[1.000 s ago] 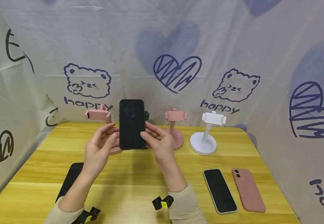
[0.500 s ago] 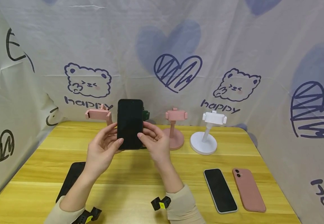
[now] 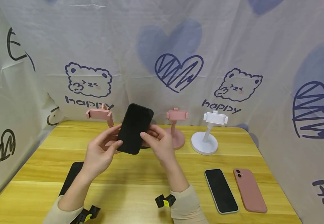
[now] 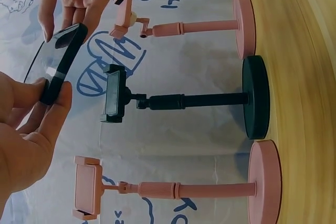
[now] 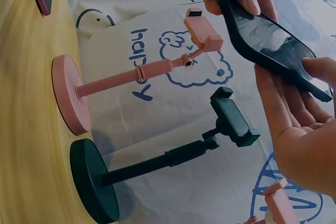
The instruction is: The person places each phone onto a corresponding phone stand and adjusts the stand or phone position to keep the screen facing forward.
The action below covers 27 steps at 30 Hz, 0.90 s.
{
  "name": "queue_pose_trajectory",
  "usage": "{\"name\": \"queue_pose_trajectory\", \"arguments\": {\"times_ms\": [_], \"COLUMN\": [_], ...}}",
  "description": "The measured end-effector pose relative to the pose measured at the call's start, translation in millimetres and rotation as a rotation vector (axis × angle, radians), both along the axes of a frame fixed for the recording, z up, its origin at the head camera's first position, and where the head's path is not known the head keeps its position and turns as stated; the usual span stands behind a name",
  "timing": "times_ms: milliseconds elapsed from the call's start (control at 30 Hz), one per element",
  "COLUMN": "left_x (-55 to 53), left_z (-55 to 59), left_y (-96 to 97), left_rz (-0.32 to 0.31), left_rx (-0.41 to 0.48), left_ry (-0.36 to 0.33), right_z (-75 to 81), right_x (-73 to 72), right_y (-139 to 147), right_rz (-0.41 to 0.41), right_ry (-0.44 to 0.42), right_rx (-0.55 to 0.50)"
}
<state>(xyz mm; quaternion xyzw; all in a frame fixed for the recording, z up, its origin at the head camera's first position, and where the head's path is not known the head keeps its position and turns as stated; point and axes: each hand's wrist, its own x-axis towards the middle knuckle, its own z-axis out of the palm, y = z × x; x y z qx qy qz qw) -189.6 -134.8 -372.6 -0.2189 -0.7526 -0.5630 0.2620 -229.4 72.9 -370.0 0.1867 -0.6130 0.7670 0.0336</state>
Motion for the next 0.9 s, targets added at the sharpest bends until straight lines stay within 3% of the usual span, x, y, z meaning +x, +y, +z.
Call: {"name": "queue_pose_trajectory", "arguments": {"times_ms": [400,667,767,900], "left_x": [-1.5,-2.4,-3.6,-6.8], "left_z": [-1.4,1.7,3.8,9.0], "left_y": [-0.5,-4.5,-8.1,-17.6], "left_rz": [-0.001,0.029,0.025,0.085], "left_rx": [-0.075,-0.118,-0.094,-0.035], "left_ry": [-0.021,-0.005,-0.002,0.052], "right_z": [2.0,5.6,8.2,12.6], "right_x": [0.7,0.8,0.9,-1.6], "right_y": [3,-2,-5,-9], "right_rz": [0.044,0.03,0.012,-0.033], "right_ry": [-0.031,0.002,0.014,0.037], "right_rx": [0.09,0.073,0.061,0.083]}}
